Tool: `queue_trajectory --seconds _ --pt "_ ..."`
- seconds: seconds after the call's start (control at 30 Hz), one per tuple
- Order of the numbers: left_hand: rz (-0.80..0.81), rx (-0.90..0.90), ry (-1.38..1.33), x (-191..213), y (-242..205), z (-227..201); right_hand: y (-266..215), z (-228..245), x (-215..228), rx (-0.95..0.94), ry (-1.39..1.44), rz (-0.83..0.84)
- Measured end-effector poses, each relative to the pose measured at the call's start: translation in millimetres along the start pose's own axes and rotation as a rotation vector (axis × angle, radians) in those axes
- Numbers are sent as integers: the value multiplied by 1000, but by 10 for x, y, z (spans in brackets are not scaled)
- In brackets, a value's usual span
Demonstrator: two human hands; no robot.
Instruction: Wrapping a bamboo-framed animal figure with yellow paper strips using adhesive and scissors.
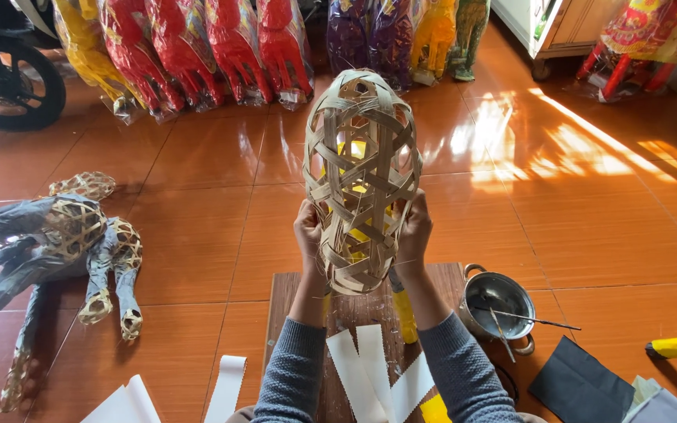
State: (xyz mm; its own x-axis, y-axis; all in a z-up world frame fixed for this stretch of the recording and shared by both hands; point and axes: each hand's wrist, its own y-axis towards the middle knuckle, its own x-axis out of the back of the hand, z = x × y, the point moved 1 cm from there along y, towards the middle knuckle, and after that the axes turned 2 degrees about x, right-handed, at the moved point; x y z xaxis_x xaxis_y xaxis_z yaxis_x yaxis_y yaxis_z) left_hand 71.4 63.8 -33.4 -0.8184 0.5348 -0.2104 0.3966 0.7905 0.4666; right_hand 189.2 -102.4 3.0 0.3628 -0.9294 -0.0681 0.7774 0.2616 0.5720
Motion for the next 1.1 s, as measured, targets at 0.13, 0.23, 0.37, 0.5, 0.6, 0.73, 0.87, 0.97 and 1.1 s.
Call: queue_trajectory --seconds 0.13,0.23,0.37,0.5,0.6,0.73,0.87,0.97,1.1 --pt "2 59 -150 -126 -144 -487 -204 188 15 -62 66 5" --pt "41 86 -182 -90 -157 -400 -250 59 45 77 330 182" --pt "104 154 -242 -77 -92 -375 -145 -1014 115 258 165 217" --pt "122 331 -309 0 2 21 26 -678 72 -103 522 319" --pt "254 183 -359 116 205 458 41 -454 -10 -144 530 337" --pt "362 153 -314 168 372 786 193 -42 -96 -197 536 353" --pt "275 407 -545 49 404 314 450 154 -131 -251 535 363" --pt "291 503 -548 29 398 157 563 164 -155 -302 533 373" --pt "383 317 -240 126 375 209 395 203 -49 -401 521 380"
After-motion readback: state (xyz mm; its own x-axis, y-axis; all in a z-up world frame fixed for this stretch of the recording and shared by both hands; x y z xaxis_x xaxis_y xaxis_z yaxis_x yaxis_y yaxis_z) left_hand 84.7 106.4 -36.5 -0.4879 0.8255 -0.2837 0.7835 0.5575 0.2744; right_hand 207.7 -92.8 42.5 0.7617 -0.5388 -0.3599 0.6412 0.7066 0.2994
